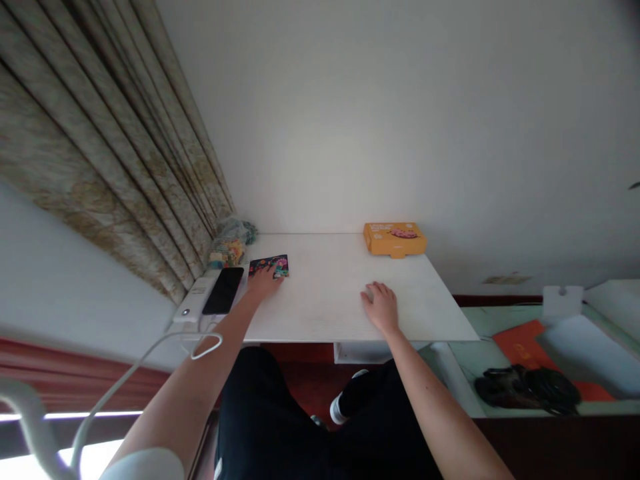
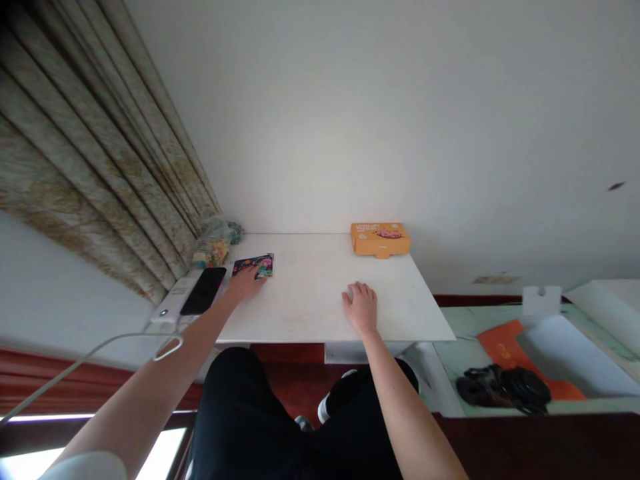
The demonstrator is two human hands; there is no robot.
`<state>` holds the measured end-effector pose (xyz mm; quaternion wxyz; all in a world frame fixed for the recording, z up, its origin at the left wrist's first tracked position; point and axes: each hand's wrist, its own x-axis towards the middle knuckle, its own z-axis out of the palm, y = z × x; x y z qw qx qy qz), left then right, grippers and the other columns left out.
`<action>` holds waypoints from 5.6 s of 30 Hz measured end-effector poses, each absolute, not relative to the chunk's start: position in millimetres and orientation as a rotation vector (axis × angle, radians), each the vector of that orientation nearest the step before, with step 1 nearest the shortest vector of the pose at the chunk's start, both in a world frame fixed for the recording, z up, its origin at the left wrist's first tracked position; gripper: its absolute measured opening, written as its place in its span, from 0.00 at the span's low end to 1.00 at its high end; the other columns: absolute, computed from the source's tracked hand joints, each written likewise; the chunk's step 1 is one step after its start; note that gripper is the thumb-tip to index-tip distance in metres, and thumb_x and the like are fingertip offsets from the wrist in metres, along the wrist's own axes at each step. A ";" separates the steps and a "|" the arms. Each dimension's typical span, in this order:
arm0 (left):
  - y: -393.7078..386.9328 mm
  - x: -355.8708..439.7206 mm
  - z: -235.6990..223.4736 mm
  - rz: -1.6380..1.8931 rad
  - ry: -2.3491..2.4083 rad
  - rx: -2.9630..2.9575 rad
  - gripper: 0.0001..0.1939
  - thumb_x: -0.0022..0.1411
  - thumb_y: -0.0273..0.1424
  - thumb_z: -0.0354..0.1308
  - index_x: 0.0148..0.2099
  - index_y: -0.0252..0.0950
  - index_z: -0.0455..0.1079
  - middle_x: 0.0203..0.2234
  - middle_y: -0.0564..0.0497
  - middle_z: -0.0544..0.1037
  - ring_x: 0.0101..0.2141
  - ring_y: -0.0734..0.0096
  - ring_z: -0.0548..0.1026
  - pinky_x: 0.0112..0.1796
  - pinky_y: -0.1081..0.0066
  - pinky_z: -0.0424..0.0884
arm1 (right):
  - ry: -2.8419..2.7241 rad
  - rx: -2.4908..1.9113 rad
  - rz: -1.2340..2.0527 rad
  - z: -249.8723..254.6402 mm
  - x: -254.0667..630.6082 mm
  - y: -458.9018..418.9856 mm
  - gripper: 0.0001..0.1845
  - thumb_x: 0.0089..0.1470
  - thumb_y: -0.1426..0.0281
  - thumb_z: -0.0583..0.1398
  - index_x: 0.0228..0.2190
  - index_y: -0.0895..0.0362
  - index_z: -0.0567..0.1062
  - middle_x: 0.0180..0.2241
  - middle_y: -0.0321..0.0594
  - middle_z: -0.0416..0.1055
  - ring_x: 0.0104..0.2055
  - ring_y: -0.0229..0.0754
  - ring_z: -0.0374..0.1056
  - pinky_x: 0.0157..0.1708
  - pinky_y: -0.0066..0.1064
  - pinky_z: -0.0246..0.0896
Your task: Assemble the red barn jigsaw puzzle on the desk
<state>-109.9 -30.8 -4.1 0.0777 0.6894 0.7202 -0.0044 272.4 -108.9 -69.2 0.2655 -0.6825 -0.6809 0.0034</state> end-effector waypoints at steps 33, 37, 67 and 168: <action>-1.8 -100.4 13.3 -0.233 1.961 2.496 0.26 0.70 0.26 0.46 0.67 0.30 0.65 0.47 0.30 0.81 0.46 0.45 0.81 0.48 0.52 0.74 | -1.814 -1.919 0.023 -52.5 263.2 -112.7 0.15 0.65 0.65 0.57 0.49 0.57 0.77 0.55 0.50 0.74 0.58 0.55 0.65 0.59 0.47 0.53; -23.5 -86.0 20.2 0.503 2.054 2.349 0.22 0.70 0.25 0.47 0.61 0.39 0.72 0.49 0.39 0.82 0.45 0.54 0.82 0.47 0.60 0.75 | -1.809 -1.907 0.017 -52.5 263.6 -112.9 0.15 0.65 0.65 0.57 0.48 0.57 0.77 0.54 0.50 0.74 0.57 0.55 0.65 0.59 0.46 0.54; -105.2 -0.1 -33.0 1.435 0.965 0.718 0.18 0.51 0.43 0.71 0.38 0.35 0.74 0.32 0.52 0.78 0.33 0.70 0.75 0.35 0.73 0.70 | -1.853 -1.378 0.525 -10.9 122.8 -120.8 0.24 0.62 0.62 0.63 0.57 0.57 0.77 0.58 0.52 0.74 0.61 0.54 0.69 0.63 0.47 0.63; -127.6 -12.2 30.2 1.355 1.026 2.643 0.13 0.70 0.22 0.53 0.47 0.41 0.77 0.43 0.48 0.83 0.48 0.65 0.80 0.58 0.54 0.71 | -1.147 -1.361 0.814 -30.5 244.3 -125.6 0.28 0.45 0.52 0.67 0.45 0.52 0.73 0.51 0.47 0.74 0.52 0.51 0.70 0.49 0.42 0.67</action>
